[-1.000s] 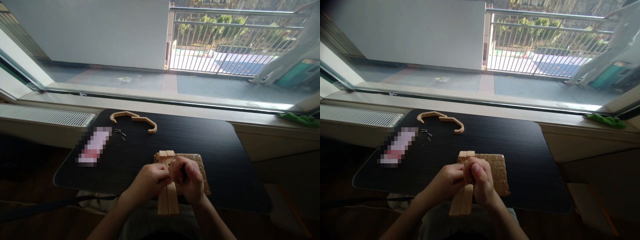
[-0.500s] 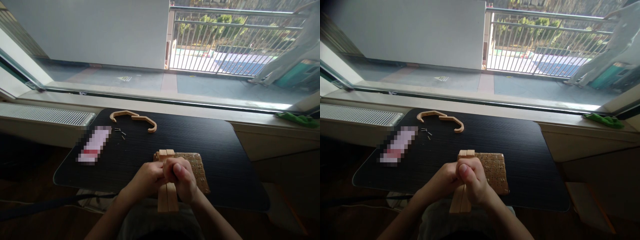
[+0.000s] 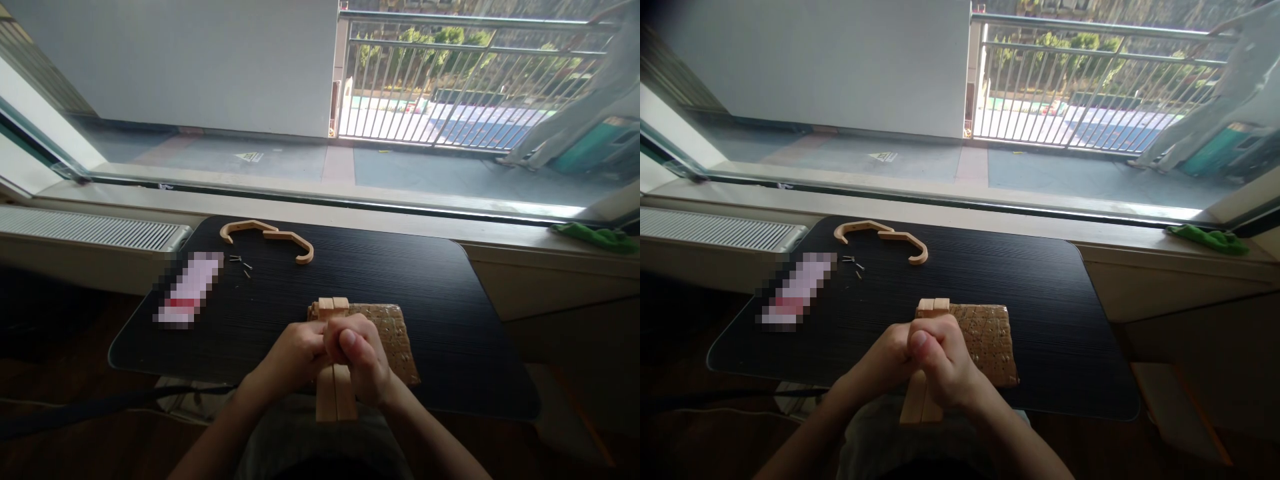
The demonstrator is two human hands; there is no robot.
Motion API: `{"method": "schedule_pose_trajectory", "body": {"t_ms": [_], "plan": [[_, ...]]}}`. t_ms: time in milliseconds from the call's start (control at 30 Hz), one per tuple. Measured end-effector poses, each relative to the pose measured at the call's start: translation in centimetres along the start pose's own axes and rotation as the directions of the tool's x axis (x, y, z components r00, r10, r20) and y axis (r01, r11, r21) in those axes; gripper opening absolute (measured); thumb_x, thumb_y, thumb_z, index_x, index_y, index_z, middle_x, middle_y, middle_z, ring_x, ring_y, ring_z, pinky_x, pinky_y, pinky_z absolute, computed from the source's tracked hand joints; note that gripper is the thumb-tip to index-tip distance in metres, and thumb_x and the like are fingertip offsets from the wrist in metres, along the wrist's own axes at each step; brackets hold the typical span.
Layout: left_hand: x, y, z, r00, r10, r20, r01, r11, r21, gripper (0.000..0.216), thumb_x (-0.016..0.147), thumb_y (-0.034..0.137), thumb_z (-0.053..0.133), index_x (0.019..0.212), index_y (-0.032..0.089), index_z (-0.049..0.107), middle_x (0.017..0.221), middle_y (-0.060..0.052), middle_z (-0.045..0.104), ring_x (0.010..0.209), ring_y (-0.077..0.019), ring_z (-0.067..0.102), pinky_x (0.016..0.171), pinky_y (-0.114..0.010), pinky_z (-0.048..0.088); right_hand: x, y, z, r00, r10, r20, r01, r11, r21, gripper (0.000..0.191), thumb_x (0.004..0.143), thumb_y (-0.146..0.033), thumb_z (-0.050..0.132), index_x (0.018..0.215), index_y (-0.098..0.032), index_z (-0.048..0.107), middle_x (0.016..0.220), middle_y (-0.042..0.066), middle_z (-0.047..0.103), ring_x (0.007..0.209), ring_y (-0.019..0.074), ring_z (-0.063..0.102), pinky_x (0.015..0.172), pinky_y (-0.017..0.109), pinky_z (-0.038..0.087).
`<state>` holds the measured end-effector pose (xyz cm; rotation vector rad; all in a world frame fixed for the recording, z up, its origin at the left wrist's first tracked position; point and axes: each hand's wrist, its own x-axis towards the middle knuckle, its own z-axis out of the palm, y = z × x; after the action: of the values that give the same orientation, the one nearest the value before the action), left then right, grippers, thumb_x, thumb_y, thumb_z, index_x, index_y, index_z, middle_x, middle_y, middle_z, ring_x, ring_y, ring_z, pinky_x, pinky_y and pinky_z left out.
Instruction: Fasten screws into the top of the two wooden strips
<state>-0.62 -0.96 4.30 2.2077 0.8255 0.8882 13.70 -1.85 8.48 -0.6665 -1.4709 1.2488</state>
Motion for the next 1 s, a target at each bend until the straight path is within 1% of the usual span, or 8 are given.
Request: {"method": "schedule_pose_trajectory", "body": {"t_ms": [133,267,400,633,767,867,1000], "plan": [[0.1,0.0,0.1,1.000,0.014,-0.024,-0.014,1.000,0.005,0.034,0.098,0.028,0.051,0.073,0.015,0.069,0.077,-0.004,0.073,0.069,-0.0141,0.067,0.063,-0.021,0.048,0.0,0.4,0.0,0.999,-0.006,-0.038,0.006,1.000,0.015,0.049,0.093,-0.048,0.041,0.052,-0.021,0.037,0.049,-0.005,0.031,0.045,0.0099,0.030,0.047,0.026,0.025],[0.3,0.2,0.1,0.999,0.034,-0.034,-0.034,0.999,0.009,0.035,0.097,0.028,0.052,0.069,0.015,0.067,0.074,-0.003,0.072,0.065,-0.0131,0.065,0.060,-0.021,0.048,-0.2,0.7,0.0,0.998,0.007,-0.059,-0.005,0.999,0.033,0.049,0.093,-0.048,0.041,0.052,-0.021,0.036,0.048,-0.005,0.032,0.045,0.0095,0.030,0.046,0.026,0.023],[0.3,0.2,0.1,0.999,0.043,-0.032,-0.043,0.999,0.006,0.033,0.097,0.026,0.053,0.069,0.015,0.067,0.073,-0.003,0.071,0.063,-0.0125,0.063,0.060,-0.021,0.047,-0.3,0.7,-0.1,0.998,-0.012,-0.057,0.013,1.000,0.011,0.049,0.093,-0.047,0.041,0.052,-0.021,0.036,0.049,-0.005,0.031,0.045,0.0093,0.030,0.047,0.026,0.024],[0.3,0.2,0.0,0.999,0.040,-0.024,-0.040,0.999,0.013,0.036,0.098,0.029,0.052,0.068,0.015,0.068,0.074,-0.003,0.071,0.064,-0.0128,0.063,0.060,-0.021,0.047,-0.1,0.9,0.1,0.996,-0.027,-0.087,0.032,0.998,0.058,0.048,0.092,-0.045,0.042,0.052,-0.021,0.037,0.047,-0.005,0.032,0.044,0.0087,0.029,0.045,0.025,0.024],[0.1,-0.1,0.1,1.000,0.013,-0.004,-0.013,0.999,0.037,0.035,0.097,0.030,0.053,0.069,0.015,0.068,0.075,-0.003,0.071,0.067,-0.0131,0.064,0.061,-0.021,0.046,0.0,0.8,0.2,0.994,-0.041,-0.103,0.045,0.998,0.036,0.048,0.092,-0.046,0.041,0.051,-0.021,0.036,0.047,-0.005,0.032,0.044,0.0090,0.030,0.045,0.026,0.024],[0.0,-0.3,0.1,1.000,-0.006,0.002,0.006,0.999,0.036,0.034,0.097,0.030,0.053,0.071,0.016,0.069,0.076,-0.003,0.071,0.067,-0.0130,0.064,0.062,-0.021,0.047,0.0,0.8,0.2,0.995,-0.054,-0.088,0.056,0.998,0.021,0.048,0.092,-0.046,0.041,0.051,-0.021,0.037,0.047,-0.004,0.033,0.043,0.0090,0.030,0.046,0.026,0.024],[0.1,-0.4,0.2,1.000,0.022,0.011,-0.022,0.999,0.035,0.032,0.097,0.027,0.053,0.073,0.015,0.069,0.077,-0.004,0.071,0.069,-0.0136,0.065,0.063,-0.021,0.047,-0.3,1.2,0.1,0.993,-0.039,-0.113,0.047,0.996,0.070,0.048,0.093,-0.046,0.042,0.052,-0.021,0.039,0.047,-0.004,0.034,0.044,0.0093,0.031,0.047,0.026,0.025]]}}
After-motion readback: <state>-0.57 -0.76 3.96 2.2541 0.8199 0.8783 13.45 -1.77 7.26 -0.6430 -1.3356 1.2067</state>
